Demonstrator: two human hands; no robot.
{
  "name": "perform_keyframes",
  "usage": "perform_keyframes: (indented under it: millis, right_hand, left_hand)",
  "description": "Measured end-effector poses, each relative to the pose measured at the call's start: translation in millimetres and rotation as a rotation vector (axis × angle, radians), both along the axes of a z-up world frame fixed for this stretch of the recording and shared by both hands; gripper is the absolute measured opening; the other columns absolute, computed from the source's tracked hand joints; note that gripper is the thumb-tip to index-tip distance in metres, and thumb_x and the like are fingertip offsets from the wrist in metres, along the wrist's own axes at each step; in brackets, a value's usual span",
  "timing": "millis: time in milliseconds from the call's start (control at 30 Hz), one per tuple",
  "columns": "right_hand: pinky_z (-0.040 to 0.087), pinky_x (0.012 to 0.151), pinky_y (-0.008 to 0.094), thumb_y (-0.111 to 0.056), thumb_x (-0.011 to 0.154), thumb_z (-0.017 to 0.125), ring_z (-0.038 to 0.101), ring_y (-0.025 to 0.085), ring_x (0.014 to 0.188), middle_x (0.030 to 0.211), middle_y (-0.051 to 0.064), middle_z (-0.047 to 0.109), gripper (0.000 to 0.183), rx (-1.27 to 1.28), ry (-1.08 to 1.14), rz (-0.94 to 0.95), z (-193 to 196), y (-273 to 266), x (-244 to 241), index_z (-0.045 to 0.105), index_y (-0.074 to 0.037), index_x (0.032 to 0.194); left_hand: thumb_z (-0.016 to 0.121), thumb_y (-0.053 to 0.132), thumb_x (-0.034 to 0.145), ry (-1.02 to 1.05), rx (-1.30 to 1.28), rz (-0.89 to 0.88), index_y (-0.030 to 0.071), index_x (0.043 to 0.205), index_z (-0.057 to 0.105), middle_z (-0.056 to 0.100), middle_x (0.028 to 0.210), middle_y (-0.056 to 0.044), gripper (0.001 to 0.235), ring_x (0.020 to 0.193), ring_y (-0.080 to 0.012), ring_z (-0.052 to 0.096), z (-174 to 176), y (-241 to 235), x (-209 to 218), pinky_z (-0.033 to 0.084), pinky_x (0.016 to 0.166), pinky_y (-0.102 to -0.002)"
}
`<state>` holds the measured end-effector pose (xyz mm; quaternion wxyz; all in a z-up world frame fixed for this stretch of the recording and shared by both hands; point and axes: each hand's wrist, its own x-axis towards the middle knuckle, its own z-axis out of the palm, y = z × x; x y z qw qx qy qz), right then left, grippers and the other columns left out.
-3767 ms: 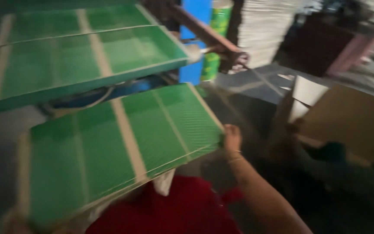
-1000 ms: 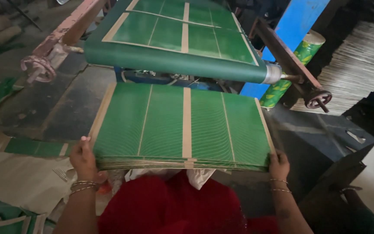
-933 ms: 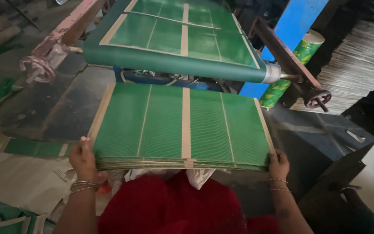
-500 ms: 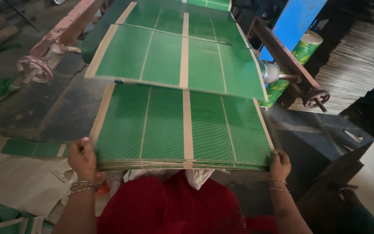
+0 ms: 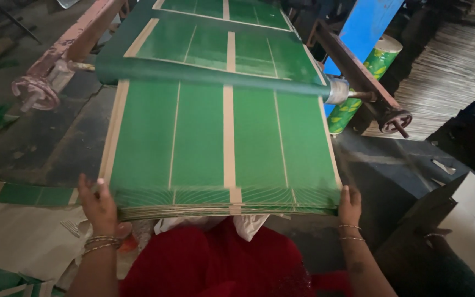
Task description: Collecting and stacking green patterned mats from a moving conveyor belt.
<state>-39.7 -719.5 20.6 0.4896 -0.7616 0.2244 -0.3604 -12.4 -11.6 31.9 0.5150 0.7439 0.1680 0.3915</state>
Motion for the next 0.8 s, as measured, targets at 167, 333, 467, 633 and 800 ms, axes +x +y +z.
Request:
perform_keyframes:
  millis: [167, 333, 467, 633, 800]
  right_hand:
    - [0.048, 0.095, 0.037, -0.029, 0.098, 0.068, 0.062, 0.024, 0.111, 0.123, 0.015, 0.065, 0.041, -0.038, -0.064, 0.091, -10, -8, 2, 0.063, -0.001, 0.128]
    - [0.050, 0.094, 0.033, -0.024, 0.097, 0.068, 0.066, 0.020, 0.105, 0.115, 0.012, 0.071, 0.033, -0.010, -0.009, 0.117, -4, -2, -1, 0.068, -0.002, 0.121]
    - [0.051, 0.091, 0.033, -0.023, 0.097, 0.069, 0.066, 0.019, 0.100, 0.111, 0.012, 0.072, 0.030, -0.063, 0.025, 0.062, -6, -3, 1, 0.069, -0.003, 0.120]
    - [0.050, 0.088, 0.034, -0.026, 0.099, 0.068, 0.063, 0.018, 0.097, 0.108, 0.010, 0.070, 0.030, -0.002, -0.045, 0.101, -16, -11, 3, 0.068, -0.002, 0.116]
    - [0.050, 0.084, 0.035, -0.030, 0.101, 0.066, 0.061, 0.019, 0.093, 0.105, 0.010, 0.068, 0.032, 0.086, 0.041, 0.020, -8, -4, 1, 0.067, -0.001, 0.112]
  left_hand:
    - [0.058, 0.041, 0.107, 0.031, -0.196, -0.138, -0.002, 0.131, 0.068, 0.069, 0.129, -0.019, 0.050, 0.117, -0.0308, 0.064, -2, 1, -1, 0.047, 0.104, -0.042]
    - [0.061, 0.044, 0.107, 0.144, -0.128, -0.050, -0.003, 0.122, 0.070, 0.070, 0.116, -0.021, 0.050, 0.105, -0.0335, 0.065, 3, -1, -5, 0.049, 0.094, -0.044]
    - [0.064, 0.041, 0.108, 0.178, 0.076, 0.071, -0.003, 0.113, 0.072, 0.072, 0.107, -0.022, 0.046, 0.096, -0.0338, 0.068, 2, -4, -5, 0.053, 0.090, -0.046]
    - [0.062, 0.035, 0.110, 0.140, 0.090, 0.091, -0.002, 0.115, 0.070, 0.070, 0.109, -0.019, 0.039, 0.096, -0.0309, 0.067, 1, -5, -5, 0.053, 0.088, -0.044]
    - [0.061, 0.029, 0.108, 0.054, -0.042, 0.043, -0.003, 0.124, 0.063, 0.068, 0.115, -0.017, 0.036, 0.100, -0.0285, 0.065, 9, -8, -8, 0.053, 0.093, -0.043]
